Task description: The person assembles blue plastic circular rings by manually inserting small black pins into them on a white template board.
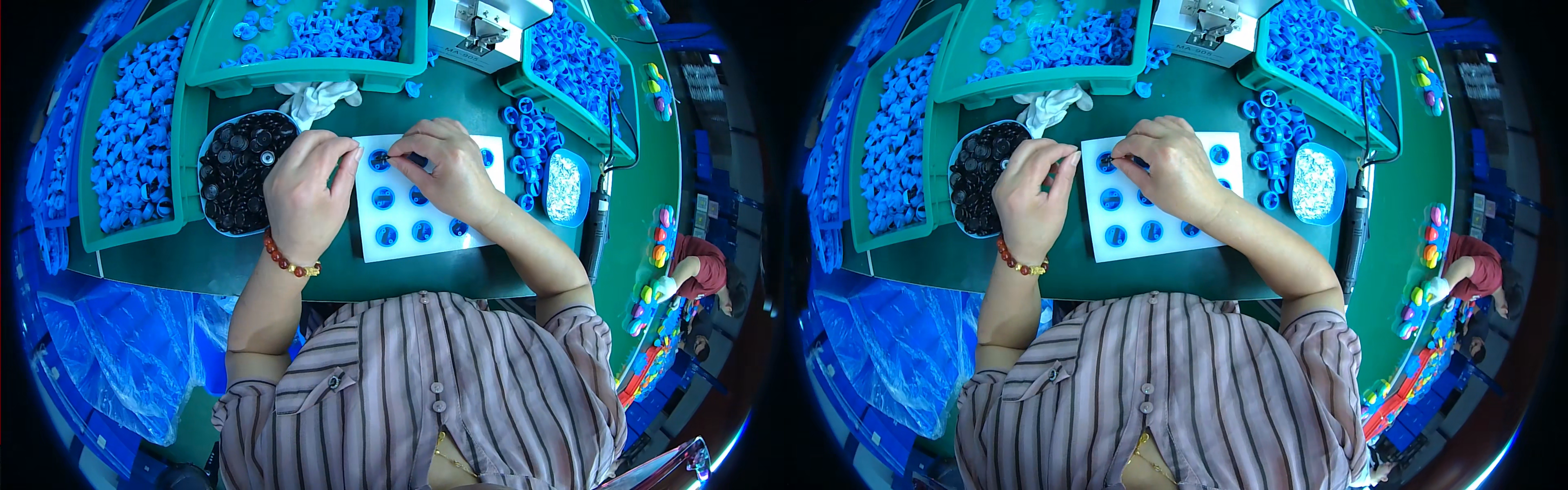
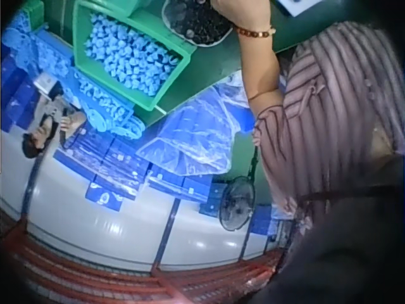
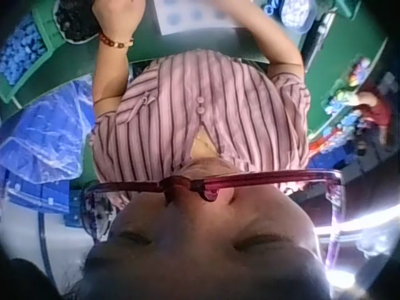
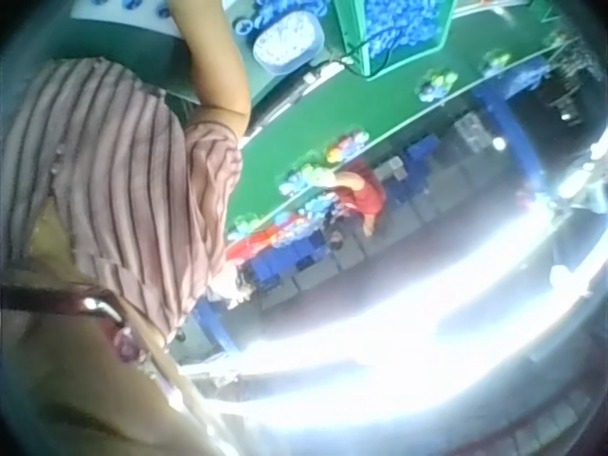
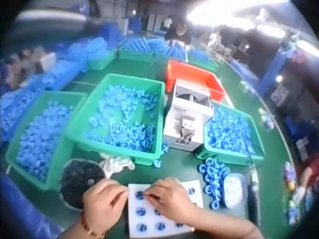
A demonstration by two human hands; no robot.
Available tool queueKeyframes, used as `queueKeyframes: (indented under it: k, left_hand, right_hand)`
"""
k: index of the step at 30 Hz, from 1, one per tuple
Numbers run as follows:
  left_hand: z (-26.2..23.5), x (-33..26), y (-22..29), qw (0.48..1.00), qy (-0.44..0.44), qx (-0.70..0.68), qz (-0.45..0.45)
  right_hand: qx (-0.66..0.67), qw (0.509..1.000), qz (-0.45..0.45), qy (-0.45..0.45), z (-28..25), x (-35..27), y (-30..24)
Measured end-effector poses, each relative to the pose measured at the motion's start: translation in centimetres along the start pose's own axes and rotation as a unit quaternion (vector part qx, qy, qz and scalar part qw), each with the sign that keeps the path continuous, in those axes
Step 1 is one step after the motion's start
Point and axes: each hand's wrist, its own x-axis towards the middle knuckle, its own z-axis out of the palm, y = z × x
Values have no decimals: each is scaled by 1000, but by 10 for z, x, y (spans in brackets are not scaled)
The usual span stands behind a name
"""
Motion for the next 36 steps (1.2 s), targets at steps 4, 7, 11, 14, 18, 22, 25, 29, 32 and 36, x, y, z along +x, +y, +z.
queueKeyframes:
  k: [4,7,11,14,18,22,25,29,32,36]
  left_hand:
    - [-4,2,-5,1000,12,-8,13]
    - [-4,3,-6,1000,16,-19,13]
    - [-4,3,-6,999,12,-28,10]
    - [-6,3,-4,999,9,-28,12]
    - [-17,5,1,998,23,-51,-39]
    - [-47,-3,-14,987,-17,144,-73]
    - [-59,-12,-32,962,-80,239,-105]
    - [-59,-13,-34,949,-130,273,-92]
    - [-61,-7,-38,947,-153,265,-103]
    - [-61,-6,-37,947,-150,268,-90]
  right_hand:
    - [-17,1000,-14,-11,2,1,1]
    - [-29,999,-26,-5,4,2,2]
    - [-42,998,-35,-4,6,2,3]
    - [-49,997,-51,0,4,2,0]
    - [-35,999,-32,27,-23,-5,2]
    - [-83,984,111,108,-77,-38,31]
    - [-230,932,250,124,-112,-73,58]
    - [-282,911,291,74,-116,-104,78]
    - [-242,925,275,103,-113,-111,82]
    - [-234,911,319,121,-121,-124,84]
